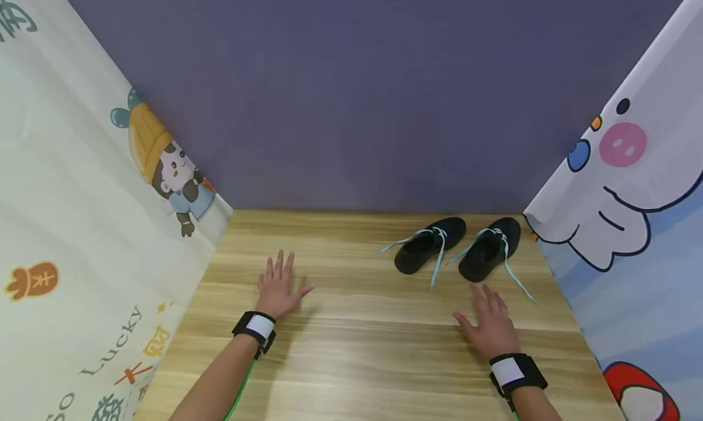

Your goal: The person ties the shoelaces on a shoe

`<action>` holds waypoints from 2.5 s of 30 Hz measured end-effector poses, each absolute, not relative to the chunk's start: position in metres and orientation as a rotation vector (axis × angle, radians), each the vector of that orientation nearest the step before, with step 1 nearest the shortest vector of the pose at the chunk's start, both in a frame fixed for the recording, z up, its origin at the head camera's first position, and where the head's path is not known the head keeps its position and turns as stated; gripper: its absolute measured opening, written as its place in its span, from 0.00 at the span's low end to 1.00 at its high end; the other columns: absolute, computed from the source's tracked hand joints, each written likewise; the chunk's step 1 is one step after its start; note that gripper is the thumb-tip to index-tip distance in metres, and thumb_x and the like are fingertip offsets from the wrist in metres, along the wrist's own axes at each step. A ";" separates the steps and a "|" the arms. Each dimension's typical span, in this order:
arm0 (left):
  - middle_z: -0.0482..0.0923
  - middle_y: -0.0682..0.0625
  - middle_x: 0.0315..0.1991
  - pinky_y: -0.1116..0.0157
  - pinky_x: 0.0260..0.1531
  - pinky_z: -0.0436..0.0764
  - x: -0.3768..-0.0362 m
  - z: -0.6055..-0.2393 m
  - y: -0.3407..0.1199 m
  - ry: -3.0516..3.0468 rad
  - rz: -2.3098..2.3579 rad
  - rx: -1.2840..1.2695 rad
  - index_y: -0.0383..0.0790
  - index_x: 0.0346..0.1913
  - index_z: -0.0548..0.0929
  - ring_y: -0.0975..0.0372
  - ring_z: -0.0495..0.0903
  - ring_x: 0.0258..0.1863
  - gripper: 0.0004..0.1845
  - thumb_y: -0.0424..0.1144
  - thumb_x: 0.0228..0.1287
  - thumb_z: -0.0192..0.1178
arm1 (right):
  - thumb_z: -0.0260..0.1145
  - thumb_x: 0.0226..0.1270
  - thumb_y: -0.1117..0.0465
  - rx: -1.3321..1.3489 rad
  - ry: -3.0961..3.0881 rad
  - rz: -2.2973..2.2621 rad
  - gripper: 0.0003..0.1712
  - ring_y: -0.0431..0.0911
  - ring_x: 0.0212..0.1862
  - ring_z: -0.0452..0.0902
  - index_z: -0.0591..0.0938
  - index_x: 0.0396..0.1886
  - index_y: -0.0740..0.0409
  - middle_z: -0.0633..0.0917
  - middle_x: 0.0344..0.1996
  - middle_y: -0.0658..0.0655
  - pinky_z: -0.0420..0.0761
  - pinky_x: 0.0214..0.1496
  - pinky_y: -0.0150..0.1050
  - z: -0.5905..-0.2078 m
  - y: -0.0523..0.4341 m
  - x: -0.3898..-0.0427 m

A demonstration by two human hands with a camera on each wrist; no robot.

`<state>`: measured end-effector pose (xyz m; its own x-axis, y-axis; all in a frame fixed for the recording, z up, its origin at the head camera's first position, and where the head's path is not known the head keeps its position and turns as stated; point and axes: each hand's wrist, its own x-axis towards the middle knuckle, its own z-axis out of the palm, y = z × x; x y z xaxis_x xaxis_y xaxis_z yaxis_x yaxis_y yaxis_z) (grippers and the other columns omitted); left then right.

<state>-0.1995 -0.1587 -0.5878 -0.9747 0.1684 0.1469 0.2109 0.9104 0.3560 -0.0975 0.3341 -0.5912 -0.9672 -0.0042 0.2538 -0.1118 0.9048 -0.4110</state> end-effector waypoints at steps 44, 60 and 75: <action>0.53 0.40 0.78 0.43 0.50 0.79 -0.259 -0.597 0.105 -2.968 -0.585 -0.887 0.46 0.69 0.72 0.38 0.56 0.74 0.32 0.51 0.65 0.68 | 0.74 0.63 0.52 -0.025 -2.798 0.557 0.42 0.77 0.60 0.65 0.67 0.70 0.66 0.66 0.65 0.79 0.70 0.53 0.72 -0.610 0.339 -0.043; 0.61 0.38 0.73 0.59 0.52 0.81 -0.251 -0.594 0.104 -2.944 -0.626 -0.874 0.31 0.53 0.81 0.42 0.63 0.71 0.26 0.51 0.63 0.70 | 0.73 0.63 0.51 -0.004 -2.807 0.611 0.42 0.77 0.61 0.63 0.67 0.70 0.66 0.65 0.66 0.79 0.69 0.54 0.73 -0.614 0.334 -0.044; 0.69 0.39 0.70 0.59 0.60 0.76 -0.220 -0.597 0.074 -2.922 -0.450 -0.946 0.36 0.40 0.88 0.45 0.73 0.65 0.22 0.54 0.61 0.70 | 0.75 0.61 0.53 0.055 -2.815 0.611 0.42 0.77 0.61 0.63 0.67 0.69 0.66 0.64 0.66 0.79 0.69 0.54 0.73 -0.615 0.318 -0.050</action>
